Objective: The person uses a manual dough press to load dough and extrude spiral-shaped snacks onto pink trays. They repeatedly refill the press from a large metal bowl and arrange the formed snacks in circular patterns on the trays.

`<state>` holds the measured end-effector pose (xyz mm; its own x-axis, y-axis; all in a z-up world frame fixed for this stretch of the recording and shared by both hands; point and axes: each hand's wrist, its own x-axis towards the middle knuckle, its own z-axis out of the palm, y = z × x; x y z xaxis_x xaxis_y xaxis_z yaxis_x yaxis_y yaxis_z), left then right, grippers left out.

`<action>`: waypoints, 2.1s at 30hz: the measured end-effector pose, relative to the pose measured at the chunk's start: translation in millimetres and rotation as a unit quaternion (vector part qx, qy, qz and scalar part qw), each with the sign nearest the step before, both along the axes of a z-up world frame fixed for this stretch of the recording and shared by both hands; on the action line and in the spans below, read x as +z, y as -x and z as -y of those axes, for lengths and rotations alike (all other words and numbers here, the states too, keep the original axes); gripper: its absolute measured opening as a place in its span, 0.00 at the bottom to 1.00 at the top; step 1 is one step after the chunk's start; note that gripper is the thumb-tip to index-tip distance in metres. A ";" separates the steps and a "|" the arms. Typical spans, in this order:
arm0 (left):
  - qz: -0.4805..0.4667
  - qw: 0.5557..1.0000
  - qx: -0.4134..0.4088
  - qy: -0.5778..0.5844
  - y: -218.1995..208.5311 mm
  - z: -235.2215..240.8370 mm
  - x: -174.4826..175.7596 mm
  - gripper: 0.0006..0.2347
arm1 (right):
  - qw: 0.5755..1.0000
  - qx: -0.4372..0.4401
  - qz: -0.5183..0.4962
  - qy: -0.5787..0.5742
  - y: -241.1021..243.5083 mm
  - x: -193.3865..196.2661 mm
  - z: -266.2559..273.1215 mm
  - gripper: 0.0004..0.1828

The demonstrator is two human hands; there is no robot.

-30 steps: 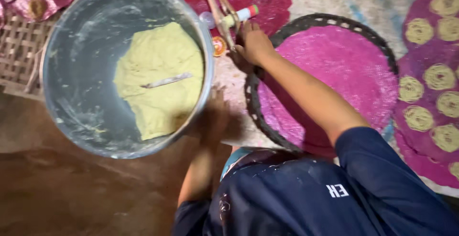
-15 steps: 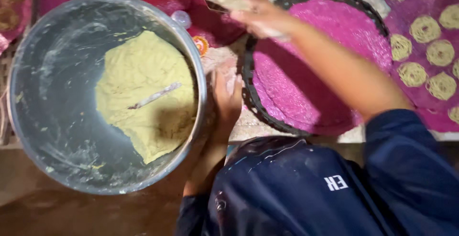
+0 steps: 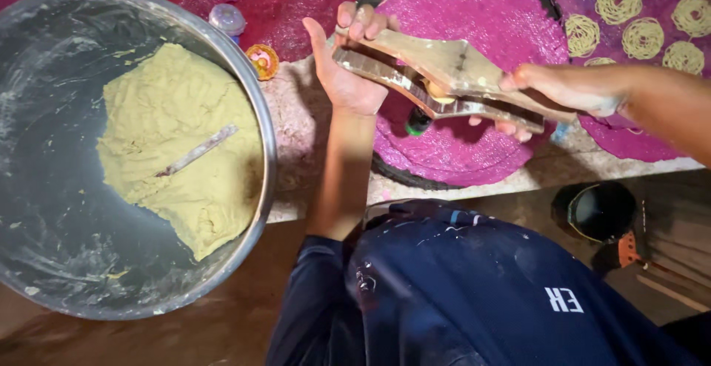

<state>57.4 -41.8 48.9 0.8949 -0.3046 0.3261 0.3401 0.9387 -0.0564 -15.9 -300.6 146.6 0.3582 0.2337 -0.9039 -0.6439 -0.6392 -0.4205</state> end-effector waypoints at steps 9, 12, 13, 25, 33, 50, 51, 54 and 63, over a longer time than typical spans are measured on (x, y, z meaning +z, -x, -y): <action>-0.019 0.998 0.052 0.002 -4.0 -14.0 -42.5 0.18 | 0.955 0.144 0.222 0.137 7.0 -30.8 -34.6 0.42; -0.041 0.997 0.061 -0.004 0.8 -5.1 -47.5 0.17 | 0.956 0.162 0.197 0.141 5.1 -16.8 -34.8 0.41; -0.048 0.997 0.065 -0.005 -0.4 -2.0 -47.3 0.17 | 0.953 0.159 0.201 0.160 2.4 -12.5 -33.5 0.41; -0.087 0.989 0.103 -0.057 9.9 -3.1 -8.8 0.17 | 0.956 0.142 0.193 0.167 10.4 23.0 -36.0 0.40; -0.054 0.991 0.108 -0.066 -14.3 -12.0 -0.6 0.18 | 0.941 0.120 0.287 0.136 6.8 20.8 -44.9 0.37; -0.123 0.854 -0.021 -0.505 -14.3 -15.5 -26.2 0.25 | 0.925 0.092 0.361 0.065 -3.4 -0.6 -11.4 0.34; -0.154 0.751 -0.060 -0.639 -7.9 -11.5 -43.0 0.21 | 0.922 0.095 0.371 0.055 -3.8 -1.5 -10.3 0.34; 0.000 0.808 -0.094 -0.581 3.5 -8.1 -94.3 0.21 | 0.916 0.100 0.384 0.065 -7.2 -7.5 -10.5 0.34; 0.300 0.311 0.149 -0.889 90.0 -56.9 -74.0 0.26 | 0.939 0.023 0.333 0.082 -10.1 -31.6 9.9 0.35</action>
